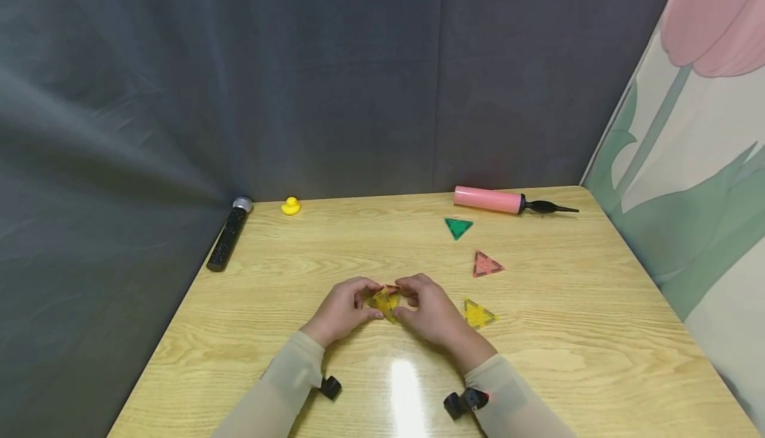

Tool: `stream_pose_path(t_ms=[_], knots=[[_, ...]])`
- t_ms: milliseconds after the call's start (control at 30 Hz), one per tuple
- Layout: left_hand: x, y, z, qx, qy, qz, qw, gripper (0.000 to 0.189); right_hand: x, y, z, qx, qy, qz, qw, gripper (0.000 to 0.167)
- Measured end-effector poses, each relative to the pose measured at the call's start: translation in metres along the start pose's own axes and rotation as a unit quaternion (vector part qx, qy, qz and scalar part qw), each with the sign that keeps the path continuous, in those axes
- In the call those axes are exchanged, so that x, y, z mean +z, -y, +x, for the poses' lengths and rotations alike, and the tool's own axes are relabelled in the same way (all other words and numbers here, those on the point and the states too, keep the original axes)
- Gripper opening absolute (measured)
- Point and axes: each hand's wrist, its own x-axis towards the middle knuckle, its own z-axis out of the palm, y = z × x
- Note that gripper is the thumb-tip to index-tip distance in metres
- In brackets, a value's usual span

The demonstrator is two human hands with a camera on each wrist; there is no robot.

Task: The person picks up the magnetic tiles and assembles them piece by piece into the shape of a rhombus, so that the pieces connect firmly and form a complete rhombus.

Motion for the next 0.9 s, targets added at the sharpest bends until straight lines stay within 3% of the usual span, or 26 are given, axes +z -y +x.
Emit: stream_pose_path(t_ms=[500, 900], knots=[[-0.012, 0.012, -0.002, -0.022, -0.012, 0.038, 0.9989, 0.044, -0.062, -0.017, -0.018, 0.011, -0.021, -0.087, 0.9959, 0.049], [-0.033, 0.024, -0.005, -0.068, -0.029, 0.038, 0.9965, 0.043, -0.097, -0.040, -0.041, -0.026, 0.025, -0.173, 0.9842, 0.064]])
